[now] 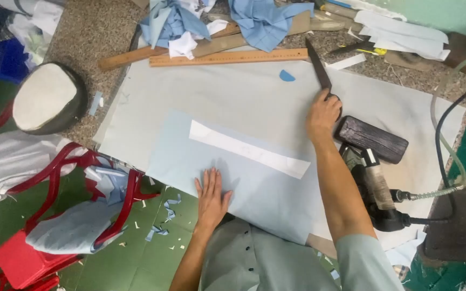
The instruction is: The person cuts light blue fabric along a white paper pattern using shears, then irons the fabric and continues cutting additional pieces. The person folds and stacks the cut fabric pieces on the table.
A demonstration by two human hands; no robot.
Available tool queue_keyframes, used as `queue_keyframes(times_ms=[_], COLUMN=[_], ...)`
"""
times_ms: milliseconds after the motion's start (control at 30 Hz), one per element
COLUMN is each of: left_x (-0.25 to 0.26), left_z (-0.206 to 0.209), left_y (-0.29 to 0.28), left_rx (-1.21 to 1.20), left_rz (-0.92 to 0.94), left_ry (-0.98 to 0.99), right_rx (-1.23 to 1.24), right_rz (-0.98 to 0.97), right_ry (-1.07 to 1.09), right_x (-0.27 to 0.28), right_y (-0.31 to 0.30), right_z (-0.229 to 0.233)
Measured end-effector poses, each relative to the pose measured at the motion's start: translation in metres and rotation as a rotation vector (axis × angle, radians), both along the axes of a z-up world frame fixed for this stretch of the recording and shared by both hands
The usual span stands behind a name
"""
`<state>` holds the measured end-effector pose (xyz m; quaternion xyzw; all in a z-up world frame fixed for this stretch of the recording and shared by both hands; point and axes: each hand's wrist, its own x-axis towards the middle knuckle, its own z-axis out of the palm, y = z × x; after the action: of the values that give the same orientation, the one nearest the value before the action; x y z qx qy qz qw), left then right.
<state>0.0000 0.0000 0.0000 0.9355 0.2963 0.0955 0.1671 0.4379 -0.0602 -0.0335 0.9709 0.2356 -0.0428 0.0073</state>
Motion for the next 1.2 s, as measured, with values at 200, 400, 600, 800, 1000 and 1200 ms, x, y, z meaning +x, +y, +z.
queue_keyframes(times_ms=[200,400,600,800,1000,1200], left_x=[-0.018,-0.021,-0.024,-0.03,-0.05,-0.059], left_z=[0.0,-0.001,-0.018,-0.02,-0.016,-0.013], left_y=[0.048,0.146,0.198,0.222,0.265,0.244], left_rx=[-0.016,-0.016,-0.025,-0.02,0.032,0.103], left_rz=[0.007,0.002,-0.076,-0.132,-0.181,-0.153], left_ry=[-0.03,0.009,0.118,0.239,0.171,0.019], right_rx=[0.518,0.298,0.299,0.275,0.443,0.132], right_rz=[-0.308,-0.127,0.236,0.18,0.144,0.107], right_ry=[0.442,0.417,-0.071,0.034,0.114,-0.446], right_x=[-0.009,-0.193,-0.332,-0.376,-0.408,-0.287], right_y=[-0.013,-0.06,-0.11,-0.094,-0.074,-0.165], right_z=[-0.004,0.112,0.047,0.041,0.037,0.1])
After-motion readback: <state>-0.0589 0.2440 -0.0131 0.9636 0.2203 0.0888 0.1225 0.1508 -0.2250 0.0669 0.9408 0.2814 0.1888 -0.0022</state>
